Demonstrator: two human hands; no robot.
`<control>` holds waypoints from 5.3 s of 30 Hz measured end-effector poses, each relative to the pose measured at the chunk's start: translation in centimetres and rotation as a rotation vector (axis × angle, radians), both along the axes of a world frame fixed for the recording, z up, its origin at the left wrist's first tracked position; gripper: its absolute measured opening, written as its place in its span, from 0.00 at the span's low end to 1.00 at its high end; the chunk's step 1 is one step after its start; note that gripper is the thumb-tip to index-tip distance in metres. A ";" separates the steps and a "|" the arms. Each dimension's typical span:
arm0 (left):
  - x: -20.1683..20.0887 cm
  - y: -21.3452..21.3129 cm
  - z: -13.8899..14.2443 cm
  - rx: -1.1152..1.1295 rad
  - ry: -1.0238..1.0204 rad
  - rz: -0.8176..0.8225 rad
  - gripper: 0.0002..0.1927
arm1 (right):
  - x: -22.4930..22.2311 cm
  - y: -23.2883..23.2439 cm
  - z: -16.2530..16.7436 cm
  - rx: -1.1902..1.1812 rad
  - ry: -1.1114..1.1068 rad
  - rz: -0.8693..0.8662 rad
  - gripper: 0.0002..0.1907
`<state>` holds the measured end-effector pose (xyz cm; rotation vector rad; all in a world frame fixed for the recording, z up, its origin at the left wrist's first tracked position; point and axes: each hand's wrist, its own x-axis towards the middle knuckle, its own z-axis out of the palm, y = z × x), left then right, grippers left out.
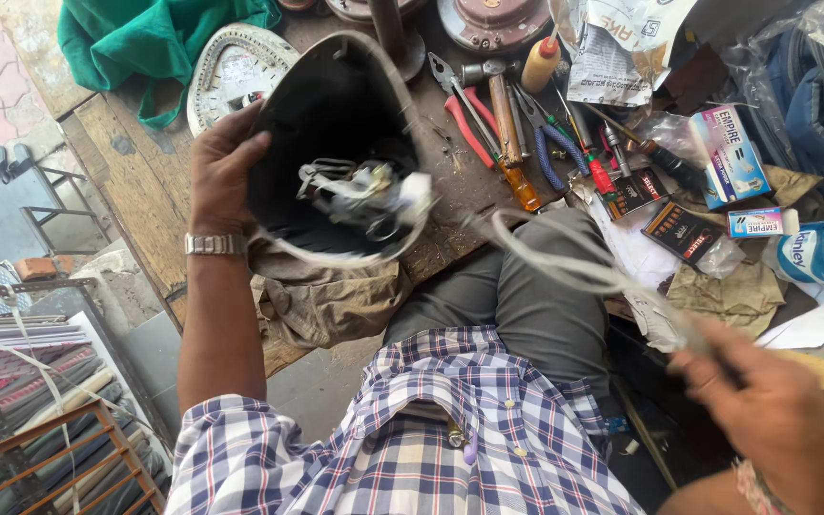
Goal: The person works on the internal wiring of a metal bell-shaped electrical fixture, manipulating wires and components with both hands. They reach for and handle a small tool from the cluttered workbench while continuing to adjust the fixture's interior.
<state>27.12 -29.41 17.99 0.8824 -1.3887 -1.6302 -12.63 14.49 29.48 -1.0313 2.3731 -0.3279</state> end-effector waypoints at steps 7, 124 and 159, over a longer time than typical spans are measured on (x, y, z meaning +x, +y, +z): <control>2.3 1.6 -3.2 0.039 0.124 0.120 0.21 | -2.2 -0.6 -3.0 -0.016 -0.223 0.559 0.21; -9.8 4.9 1.9 -0.120 -0.029 0.212 0.16 | -13.8 -9.9 -17.0 -0.280 0.399 -0.032 0.17; -10.4 6.1 3.2 -0.109 -0.015 0.219 0.16 | -24.2 -9.2 -8.9 -0.691 0.605 -0.040 0.03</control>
